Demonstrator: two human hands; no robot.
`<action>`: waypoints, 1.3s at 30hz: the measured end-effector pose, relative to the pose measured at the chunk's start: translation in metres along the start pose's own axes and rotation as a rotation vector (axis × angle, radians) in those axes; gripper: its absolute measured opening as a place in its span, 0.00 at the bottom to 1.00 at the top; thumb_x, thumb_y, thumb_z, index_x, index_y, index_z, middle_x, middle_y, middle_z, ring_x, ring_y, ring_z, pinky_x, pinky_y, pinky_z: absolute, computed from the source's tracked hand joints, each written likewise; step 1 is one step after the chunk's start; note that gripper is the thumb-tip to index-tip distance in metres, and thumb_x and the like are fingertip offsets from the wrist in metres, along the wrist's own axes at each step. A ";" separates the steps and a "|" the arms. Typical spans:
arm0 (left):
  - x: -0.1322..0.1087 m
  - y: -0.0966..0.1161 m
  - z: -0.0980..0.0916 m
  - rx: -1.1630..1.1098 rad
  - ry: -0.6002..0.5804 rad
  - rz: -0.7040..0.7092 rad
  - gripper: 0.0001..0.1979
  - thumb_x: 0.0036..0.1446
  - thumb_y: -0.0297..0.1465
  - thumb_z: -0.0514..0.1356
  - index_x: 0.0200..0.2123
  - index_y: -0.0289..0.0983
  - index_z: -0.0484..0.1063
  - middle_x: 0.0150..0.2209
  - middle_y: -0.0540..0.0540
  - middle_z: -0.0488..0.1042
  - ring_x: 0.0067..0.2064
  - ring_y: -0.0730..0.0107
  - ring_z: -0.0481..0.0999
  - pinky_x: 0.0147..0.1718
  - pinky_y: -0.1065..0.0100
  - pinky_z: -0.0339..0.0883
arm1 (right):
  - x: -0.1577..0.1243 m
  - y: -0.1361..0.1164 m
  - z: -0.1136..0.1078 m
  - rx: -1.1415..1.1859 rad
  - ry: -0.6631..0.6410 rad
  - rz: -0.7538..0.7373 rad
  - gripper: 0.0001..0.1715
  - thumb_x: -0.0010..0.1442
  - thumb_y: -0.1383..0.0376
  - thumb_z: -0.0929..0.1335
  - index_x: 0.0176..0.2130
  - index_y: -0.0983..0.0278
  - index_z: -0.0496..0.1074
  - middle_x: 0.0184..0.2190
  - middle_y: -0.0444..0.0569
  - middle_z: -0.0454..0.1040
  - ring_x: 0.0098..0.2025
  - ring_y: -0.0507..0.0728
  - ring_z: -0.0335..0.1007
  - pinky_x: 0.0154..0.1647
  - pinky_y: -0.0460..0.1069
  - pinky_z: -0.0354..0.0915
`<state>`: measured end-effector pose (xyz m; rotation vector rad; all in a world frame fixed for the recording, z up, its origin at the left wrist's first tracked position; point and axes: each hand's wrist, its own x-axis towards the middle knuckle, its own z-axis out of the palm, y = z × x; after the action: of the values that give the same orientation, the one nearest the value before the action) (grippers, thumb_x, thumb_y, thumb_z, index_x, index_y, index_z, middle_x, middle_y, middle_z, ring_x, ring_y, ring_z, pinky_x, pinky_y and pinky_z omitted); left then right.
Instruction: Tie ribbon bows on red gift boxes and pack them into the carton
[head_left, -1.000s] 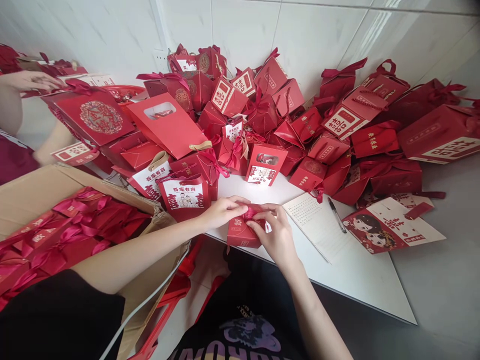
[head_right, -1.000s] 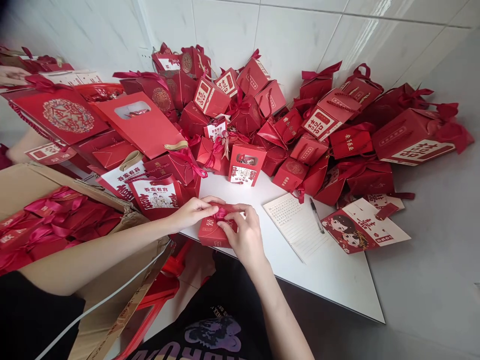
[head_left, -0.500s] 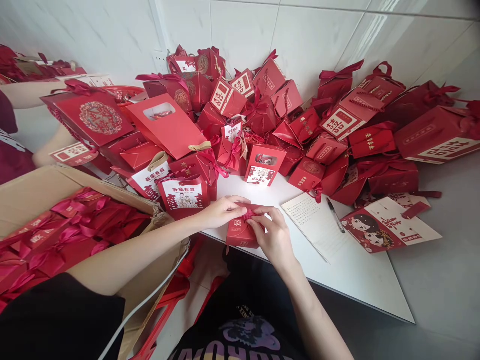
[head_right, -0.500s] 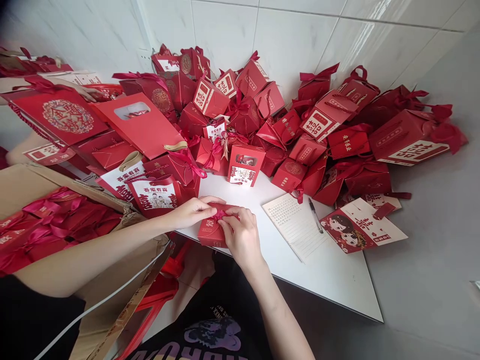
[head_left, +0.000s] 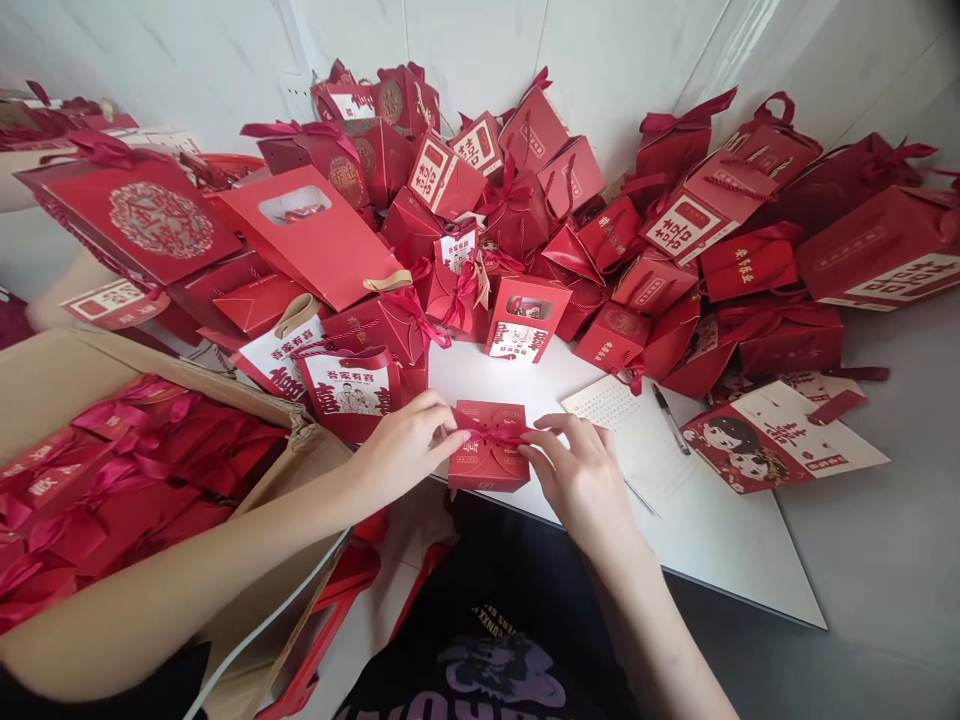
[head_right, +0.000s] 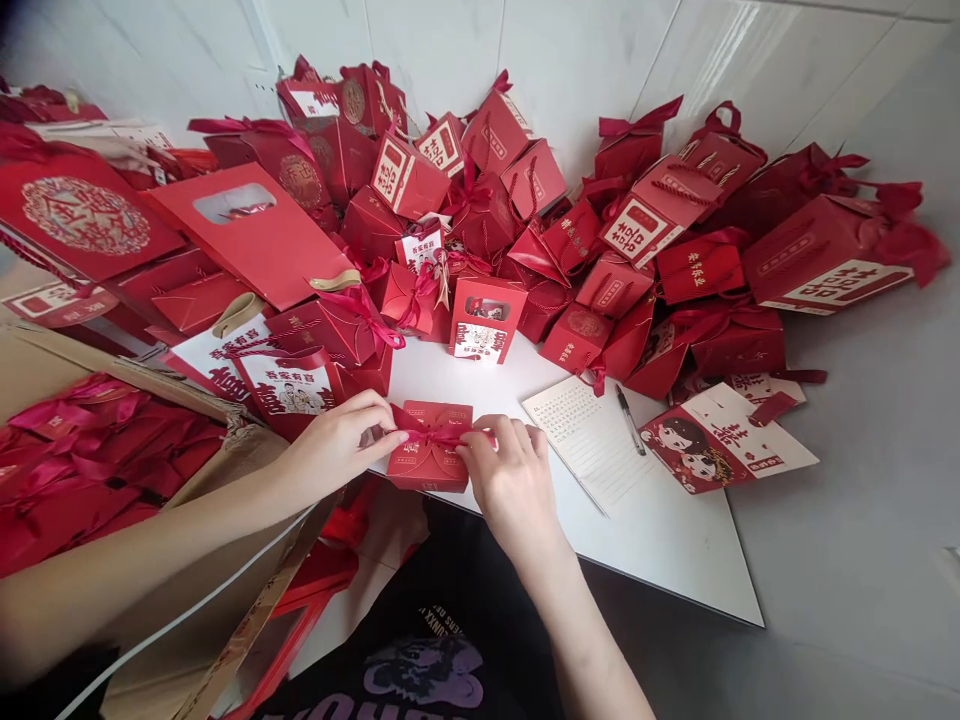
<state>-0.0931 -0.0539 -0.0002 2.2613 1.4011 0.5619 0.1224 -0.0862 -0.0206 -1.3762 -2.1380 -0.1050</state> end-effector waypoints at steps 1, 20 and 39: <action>-0.002 0.001 0.002 -0.004 -0.008 -0.016 0.13 0.59 0.36 0.53 0.25 0.36 0.66 0.30 0.50 0.67 0.26 0.75 0.68 0.28 0.70 0.62 | -0.002 -0.001 0.000 0.094 0.000 0.082 0.09 0.63 0.63 0.62 0.36 0.62 0.70 0.35 0.52 0.73 0.35 0.58 0.68 0.37 0.53 0.61; 0.002 -0.010 0.010 -0.268 -0.121 0.011 0.12 0.58 0.33 0.53 0.23 0.36 0.59 0.53 0.45 0.62 0.35 0.73 0.70 0.38 0.65 0.66 | 0.003 -0.001 0.022 0.908 -0.299 0.724 0.22 0.52 0.47 0.66 0.23 0.61 0.61 0.16 0.38 0.55 0.20 0.50 0.48 0.21 0.46 0.48; 0.015 -0.027 0.000 -0.347 -0.422 -0.079 0.16 0.59 0.39 0.50 0.23 0.37 0.56 0.28 0.54 0.58 0.29 0.75 0.60 0.30 0.71 0.54 | -0.003 0.022 0.032 1.647 -0.346 0.843 0.15 0.50 0.60 0.71 0.22 0.64 0.64 0.21 0.40 0.58 0.25 0.49 0.51 0.29 0.46 0.52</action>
<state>-0.1068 -0.0291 -0.0137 1.8978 1.0819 0.2539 0.1280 -0.0666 -0.0536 -0.9788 -0.8898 1.8130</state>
